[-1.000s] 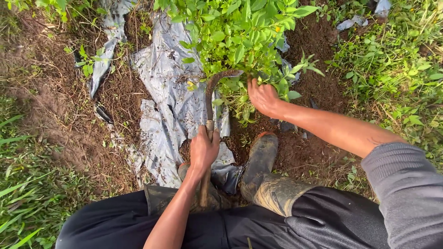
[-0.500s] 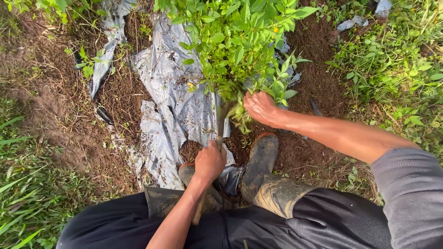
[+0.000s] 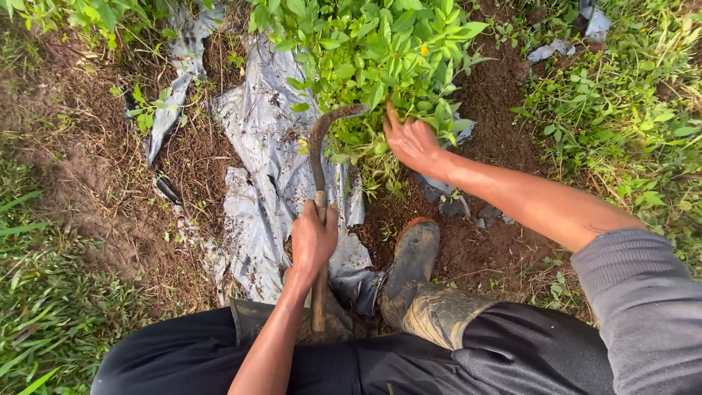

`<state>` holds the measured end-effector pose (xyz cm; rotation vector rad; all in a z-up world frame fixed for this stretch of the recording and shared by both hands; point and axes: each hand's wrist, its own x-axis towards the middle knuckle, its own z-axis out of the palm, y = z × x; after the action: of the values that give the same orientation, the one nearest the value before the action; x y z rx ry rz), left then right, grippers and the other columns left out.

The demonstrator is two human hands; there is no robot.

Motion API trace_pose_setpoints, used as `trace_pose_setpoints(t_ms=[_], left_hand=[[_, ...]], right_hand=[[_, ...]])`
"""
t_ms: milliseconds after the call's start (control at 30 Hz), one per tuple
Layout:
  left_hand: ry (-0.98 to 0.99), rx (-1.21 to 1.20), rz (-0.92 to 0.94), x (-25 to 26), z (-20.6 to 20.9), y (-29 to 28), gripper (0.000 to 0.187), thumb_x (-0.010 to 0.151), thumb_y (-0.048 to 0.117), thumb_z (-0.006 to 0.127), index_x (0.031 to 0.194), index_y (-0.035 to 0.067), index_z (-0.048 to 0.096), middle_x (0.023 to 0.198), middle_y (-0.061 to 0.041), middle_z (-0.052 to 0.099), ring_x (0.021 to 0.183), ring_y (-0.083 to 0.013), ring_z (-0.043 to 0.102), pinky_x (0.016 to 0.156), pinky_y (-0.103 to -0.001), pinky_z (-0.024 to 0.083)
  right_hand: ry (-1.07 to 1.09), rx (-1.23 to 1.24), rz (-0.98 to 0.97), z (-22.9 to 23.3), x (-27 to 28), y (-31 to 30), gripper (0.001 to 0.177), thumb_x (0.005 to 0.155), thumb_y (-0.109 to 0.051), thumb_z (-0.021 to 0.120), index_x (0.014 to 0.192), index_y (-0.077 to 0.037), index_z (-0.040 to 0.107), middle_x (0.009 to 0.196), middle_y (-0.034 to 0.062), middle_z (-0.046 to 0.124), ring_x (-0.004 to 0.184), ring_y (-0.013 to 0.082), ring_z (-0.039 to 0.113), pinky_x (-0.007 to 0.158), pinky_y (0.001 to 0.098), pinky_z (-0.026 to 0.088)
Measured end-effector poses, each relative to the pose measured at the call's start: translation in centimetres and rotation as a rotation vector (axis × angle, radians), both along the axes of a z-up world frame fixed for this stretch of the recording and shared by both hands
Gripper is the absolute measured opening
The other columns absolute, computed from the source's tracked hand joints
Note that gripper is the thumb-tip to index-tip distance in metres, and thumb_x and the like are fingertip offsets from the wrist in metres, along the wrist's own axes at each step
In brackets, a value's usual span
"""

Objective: The person kneels on the ground and uses a sickle to loosen the soil around a plant. They then pull weeds from the base of the plant by hand and discard them to the side.

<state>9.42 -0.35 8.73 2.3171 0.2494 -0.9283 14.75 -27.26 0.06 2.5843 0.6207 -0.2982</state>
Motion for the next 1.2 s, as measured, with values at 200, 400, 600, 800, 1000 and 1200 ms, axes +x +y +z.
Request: trace_pose_setpoints(t_ms=[200, 400, 600, 800, 1000, 1200], left_hand=[[-0.008, -0.061, -0.025, -1.4, -1.8, -0.5, 0.029, 0.094, 0.033, 0.053, 0.093, 0.005, 0.057, 0.078, -0.030, 0.067, 0.085, -0.0514, 0.071, 0.071, -0.056, 0.054], [-0.076, -0.069, -0.099, 0.7, -1.1, -3.3, 0.025, 0.100, 0.027, 0.051, 0.103, 0.003, 0.057, 0.078, -0.026, 0.069, 0.075, -0.0420, 0.074, 0.065, -0.051, 0.060], [-0.143, 0.040, -0.367, -1.0, -6.7, -6.0, 0.026, 0.098, 0.030, 0.049, 0.096, 0.006, 0.056, 0.072, -0.023, 0.068, 0.071, -0.0394, 0.075, 0.057, -0.047, 0.059], [-0.157, 0.240, -0.499, -2.7, -3.6, -2.2, 0.024, 0.098, 0.026, 0.044, 0.100, 0.006, 0.057, 0.075, -0.021, 0.068, 0.073, -0.0356, 0.076, 0.061, -0.045, 0.063], [0.113, 0.231, -0.438, -5.6, -3.2, 4.5, 0.037, 0.093, 0.039, 0.049, 0.099, 0.005, 0.060, 0.081, -0.026, 0.070, 0.085, -0.0480, 0.074, 0.070, -0.059, 0.059], [-0.013, 0.012, -0.082, -3.3, -1.8, 3.0, 0.031, 0.095, 0.034, 0.051, 0.089, 0.003, 0.053, 0.072, -0.033, 0.064, 0.072, -0.0546, 0.069, 0.059, -0.059, 0.052]], right_hand=[[0.124, -0.026, -0.280, -3.5, 0.6, -1.9, 0.047, 0.099, -0.020, 0.043, 0.142, -0.009, 0.058, 0.130, 0.0160, 0.068, 0.043, -0.0001, 0.047, 0.034, 0.0194, 0.031], [0.169, 0.011, -0.242, -1.8, -0.9, 1.5, 0.035, 0.100, -0.016, 0.047, 0.125, -0.007, 0.070, 0.138, 0.0219, 0.062, 0.047, 0.0014, 0.053, 0.037, 0.0178, 0.037], [0.122, 0.043, -0.228, -5.9, -1.3, -0.8, 0.036, 0.102, -0.019, 0.044, 0.123, -0.005, 0.069, 0.117, 0.0182, 0.071, 0.041, 0.0044, 0.044, 0.033, 0.0213, 0.031], [0.122, 0.179, -0.133, -2.4, -3.0, 1.7, 0.032, 0.103, -0.021, 0.043, 0.114, -0.010, 0.071, 0.109, 0.0142, 0.076, 0.047, 0.0076, 0.053, 0.038, 0.0209, 0.034], [0.211, 0.245, -0.115, 0.2, -6.3, 3.3, 0.033, 0.104, -0.019, 0.040, 0.114, -0.008, 0.069, 0.106, 0.0147, 0.076, 0.050, 0.0122, 0.057, 0.041, 0.0217, 0.039], [0.411, 0.317, -0.155, -2.1, -11.5, 2.8, 0.039, 0.098, -0.015, 0.044, 0.127, -0.006, 0.067, 0.110, 0.0202, 0.075, 0.055, 0.0158, 0.064, 0.043, 0.0262, 0.046]])
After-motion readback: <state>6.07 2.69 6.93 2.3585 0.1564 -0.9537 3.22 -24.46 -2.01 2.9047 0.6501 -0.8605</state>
